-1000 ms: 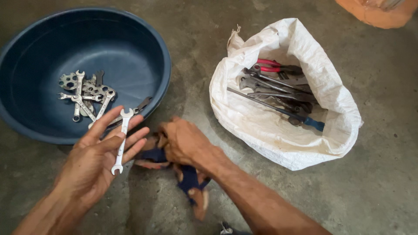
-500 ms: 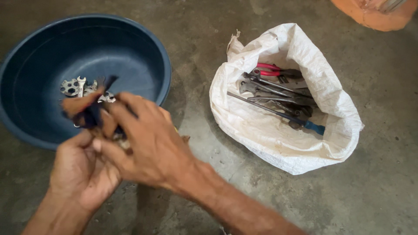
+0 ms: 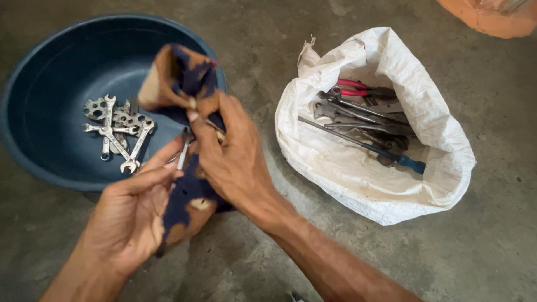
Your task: The person wipes several metal wrenches one by one with a cloth, moving them from a blue basin into a white bag.
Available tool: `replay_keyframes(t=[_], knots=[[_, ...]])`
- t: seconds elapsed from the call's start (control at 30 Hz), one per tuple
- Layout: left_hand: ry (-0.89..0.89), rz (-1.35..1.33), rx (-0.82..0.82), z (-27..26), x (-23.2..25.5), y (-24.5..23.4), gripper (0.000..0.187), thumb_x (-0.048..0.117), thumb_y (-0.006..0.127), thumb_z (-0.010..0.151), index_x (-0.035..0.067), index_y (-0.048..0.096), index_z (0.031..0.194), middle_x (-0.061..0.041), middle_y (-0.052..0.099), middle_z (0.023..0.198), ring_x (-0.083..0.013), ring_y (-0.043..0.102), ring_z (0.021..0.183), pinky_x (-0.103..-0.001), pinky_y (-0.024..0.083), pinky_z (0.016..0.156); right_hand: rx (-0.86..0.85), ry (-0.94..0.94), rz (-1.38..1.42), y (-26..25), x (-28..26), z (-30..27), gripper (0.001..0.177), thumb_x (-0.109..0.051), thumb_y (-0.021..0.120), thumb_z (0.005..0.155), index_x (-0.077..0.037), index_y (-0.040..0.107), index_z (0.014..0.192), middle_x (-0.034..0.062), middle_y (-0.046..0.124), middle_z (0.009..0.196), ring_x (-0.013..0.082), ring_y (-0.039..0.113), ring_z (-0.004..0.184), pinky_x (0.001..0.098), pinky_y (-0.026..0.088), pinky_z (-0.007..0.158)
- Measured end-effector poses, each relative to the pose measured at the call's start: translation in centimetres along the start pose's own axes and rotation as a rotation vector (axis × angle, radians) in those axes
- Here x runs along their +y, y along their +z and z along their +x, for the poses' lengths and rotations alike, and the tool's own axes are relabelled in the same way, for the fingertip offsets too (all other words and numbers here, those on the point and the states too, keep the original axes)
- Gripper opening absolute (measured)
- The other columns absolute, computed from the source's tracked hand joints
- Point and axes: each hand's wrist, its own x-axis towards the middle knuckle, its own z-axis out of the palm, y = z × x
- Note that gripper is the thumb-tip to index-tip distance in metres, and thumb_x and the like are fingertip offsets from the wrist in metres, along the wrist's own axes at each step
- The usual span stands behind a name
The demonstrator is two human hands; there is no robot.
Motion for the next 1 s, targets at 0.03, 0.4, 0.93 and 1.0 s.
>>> replay_keyframes(t=[0.03,0.4,0.93,1.0], knots=[[0.03,0.05,-0.027,0.2,0.3,-0.6,0.068,0.006,0.053,0.096,0.004,0.03,0.16,-0.016,0.055,0.153,-0.0207,0.064,0.127,-0.042,0.054,0.105,-0.021,0.065,0.122,0.0,-0.8,0.1,0.033,-0.022,0.054,0.103,-0.006,0.058,0.132,0.0118,0.061,0.121,0.0262,0.075,0.102,0.0379,0.066,0.08],[0.181,-0.165,0.146,-0.7,0.9,0.4,0.046,0.037,0.045,0.11,0.011,0.054,0.146,-0.009,0.066,0.132,-0.0258,0.066,0.121,-0.051,0.053,0.103,-0.119,-0.511,-0.576,2.4,-1.5,-2.5,0.046,-0.03,0.067,0.097,-0.009,0.059,0.137,0.0202,0.049,0.15,0.0397,0.041,0.148,0.0644,0.035,0.118],[0.029,-0.48,-0.296,0.5,0.0,1.2,0.048,0.006,0.036,0.113,-0.006,0.041,0.159,-0.024,0.061,0.143,-0.0305,0.065,0.116,-0.042,0.053,0.098,0.08,0.049,0.062,-1.2,-2.8,1.8,0.027,-0.017,0.054,0.103,-0.007,0.06,0.126,0.0081,0.063,0.108,0.0289,0.069,0.08,0.0444,0.061,0.067],[0.042,-0.468,-0.272,0.3,-0.1,1.3,0.047,0.02,0.04,0.114,-0.002,0.041,0.155,-0.019,0.061,0.141,-0.0291,0.064,0.12,-0.041,0.051,0.102,0.057,-0.264,-0.204,-1.0,-3.2,1.0,0.029,-0.014,0.06,0.098,-0.002,0.06,0.124,0.015,0.061,0.117,0.0326,0.063,0.1,0.0465,0.057,0.083]])
